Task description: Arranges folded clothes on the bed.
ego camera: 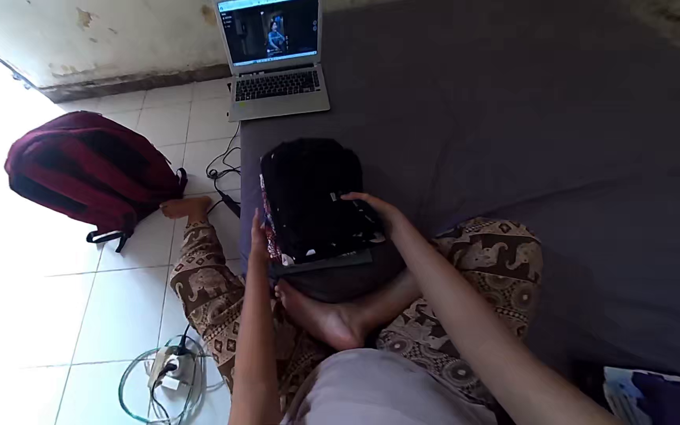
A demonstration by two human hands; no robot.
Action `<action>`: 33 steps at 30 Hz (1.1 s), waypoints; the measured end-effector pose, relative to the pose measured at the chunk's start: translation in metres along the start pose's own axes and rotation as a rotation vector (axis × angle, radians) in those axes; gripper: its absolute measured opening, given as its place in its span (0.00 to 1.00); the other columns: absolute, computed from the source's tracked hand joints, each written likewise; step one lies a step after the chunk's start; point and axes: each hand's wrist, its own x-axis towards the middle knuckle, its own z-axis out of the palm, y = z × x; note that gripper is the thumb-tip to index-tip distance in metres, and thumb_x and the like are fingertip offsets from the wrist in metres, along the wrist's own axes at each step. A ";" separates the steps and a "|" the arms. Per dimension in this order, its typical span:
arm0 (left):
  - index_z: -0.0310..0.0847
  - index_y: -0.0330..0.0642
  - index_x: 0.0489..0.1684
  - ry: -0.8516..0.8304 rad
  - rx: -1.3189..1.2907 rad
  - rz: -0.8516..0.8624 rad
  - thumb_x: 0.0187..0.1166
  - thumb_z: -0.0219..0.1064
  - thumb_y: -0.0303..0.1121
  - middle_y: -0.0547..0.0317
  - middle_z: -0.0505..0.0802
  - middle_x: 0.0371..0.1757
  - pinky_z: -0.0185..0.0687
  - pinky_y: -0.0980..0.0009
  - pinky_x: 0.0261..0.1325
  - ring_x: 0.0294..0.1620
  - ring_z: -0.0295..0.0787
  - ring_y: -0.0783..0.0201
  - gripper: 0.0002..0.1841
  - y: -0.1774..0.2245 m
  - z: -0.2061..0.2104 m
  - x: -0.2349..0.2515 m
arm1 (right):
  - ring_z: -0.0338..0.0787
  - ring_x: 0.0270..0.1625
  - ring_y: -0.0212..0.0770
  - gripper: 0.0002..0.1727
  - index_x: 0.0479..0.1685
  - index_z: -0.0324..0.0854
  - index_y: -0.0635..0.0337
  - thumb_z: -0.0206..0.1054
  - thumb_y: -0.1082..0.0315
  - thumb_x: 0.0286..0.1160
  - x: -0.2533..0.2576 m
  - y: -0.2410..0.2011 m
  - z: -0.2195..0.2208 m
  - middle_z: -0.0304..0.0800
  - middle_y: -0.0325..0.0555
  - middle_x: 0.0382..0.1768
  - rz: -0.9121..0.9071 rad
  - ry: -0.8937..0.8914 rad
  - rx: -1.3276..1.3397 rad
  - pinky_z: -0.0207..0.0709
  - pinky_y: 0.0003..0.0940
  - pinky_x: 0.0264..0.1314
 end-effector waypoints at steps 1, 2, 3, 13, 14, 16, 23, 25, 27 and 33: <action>0.79 0.44 0.51 -0.044 0.094 -0.030 0.94 0.33 0.53 0.63 0.90 0.28 0.85 0.73 0.35 0.29 0.87 0.73 0.29 0.000 -0.002 -0.003 | 0.89 0.48 0.34 0.22 0.64 0.79 0.57 0.62 0.50 0.82 -0.002 0.003 -0.002 0.89 0.44 0.49 -0.005 0.007 -0.019 0.83 0.34 0.53; 0.80 0.45 0.54 -0.082 0.175 -0.052 0.94 0.36 0.52 0.62 0.90 0.32 0.86 0.72 0.39 0.33 0.88 0.71 0.27 0.002 -0.004 -0.005 | 0.88 0.50 0.35 0.24 0.66 0.79 0.56 0.64 0.49 0.81 -0.003 0.004 -0.003 0.89 0.45 0.51 -0.006 0.003 -0.025 0.83 0.35 0.54; 0.80 0.46 0.59 -0.101 0.242 -0.055 0.94 0.39 0.53 0.61 0.91 0.37 0.86 0.71 0.43 0.37 0.89 0.71 0.26 0.004 -0.003 -0.005 | 0.88 0.50 0.35 0.25 0.66 0.79 0.56 0.65 0.48 0.80 -0.005 0.002 -0.001 0.89 0.45 0.52 -0.019 0.004 -0.019 0.83 0.36 0.55; 0.63 0.30 0.83 0.045 0.474 0.235 0.96 0.43 0.36 0.33 0.82 0.70 0.77 0.57 0.69 0.64 0.83 0.53 0.24 -0.009 -0.018 -0.017 | 0.84 0.64 0.43 0.29 0.77 0.71 0.62 0.63 0.52 0.85 -0.029 0.004 0.024 0.83 0.55 0.66 -0.013 0.127 0.056 0.77 0.43 0.68; 0.61 0.27 0.83 0.086 0.495 0.299 0.94 0.47 0.31 0.30 0.81 0.71 0.76 0.57 0.69 0.65 0.83 0.51 0.23 -0.011 -0.020 -0.024 | 0.83 0.67 0.46 0.32 0.79 0.70 0.63 0.63 0.50 0.84 -0.029 0.009 0.022 0.82 0.58 0.68 -0.025 0.155 0.063 0.76 0.46 0.71; 0.67 0.22 0.78 0.150 0.556 0.417 0.90 0.52 0.27 0.27 0.81 0.72 0.75 0.57 0.72 0.69 0.82 0.47 0.21 -0.018 -0.024 -0.036 | 0.82 0.70 0.50 0.35 0.82 0.68 0.60 0.61 0.45 0.86 -0.031 0.017 0.021 0.81 0.59 0.71 -0.067 0.193 0.054 0.74 0.50 0.73; 0.79 0.17 0.58 0.147 0.756 0.471 0.87 0.54 0.22 0.32 0.90 0.52 0.80 0.64 0.61 0.52 0.88 0.56 0.14 -0.038 -0.031 -0.069 | 0.82 0.71 0.52 0.38 0.86 0.61 0.56 0.50 0.37 0.88 -0.049 0.023 0.031 0.78 0.59 0.73 -0.023 0.203 0.107 0.76 0.51 0.70; 0.77 0.17 0.61 0.138 0.768 0.439 0.84 0.57 0.20 0.31 0.90 0.53 0.80 0.64 0.61 0.53 0.88 0.55 0.14 -0.040 -0.038 -0.072 | 0.79 0.75 0.55 0.40 0.89 0.56 0.57 0.49 0.38 0.89 -0.051 0.023 0.034 0.74 0.62 0.77 -0.009 0.234 0.102 0.74 0.54 0.73; 0.76 0.20 0.63 0.169 0.796 0.418 0.83 0.61 0.22 0.33 0.90 0.52 0.82 0.62 0.58 0.51 0.89 0.54 0.15 -0.036 -0.042 -0.074 | 0.78 0.76 0.55 0.39 0.88 0.58 0.56 0.46 0.37 0.90 -0.054 0.022 0.035 0.74 0.61 0.78 -0.011 0.245 0.119 0.74 0.55 0.73; 0.82 0.23 0.60 0.196 0.892 0.348 0.95 0.46 0.35 0.36 0.91 0.51 0.77 0.61 0.55 0.47 0.86 0.56 0.22 0.002 -0.021 -0.075 | 0.70 0.83 0.59 0.40 0.82 0.67 0.67 0.46 0.38 0.91 -0.039 0.020 0.016 0.70 0.66 0.81 -0.070 0.336 0.020 0.62 0.59 0.82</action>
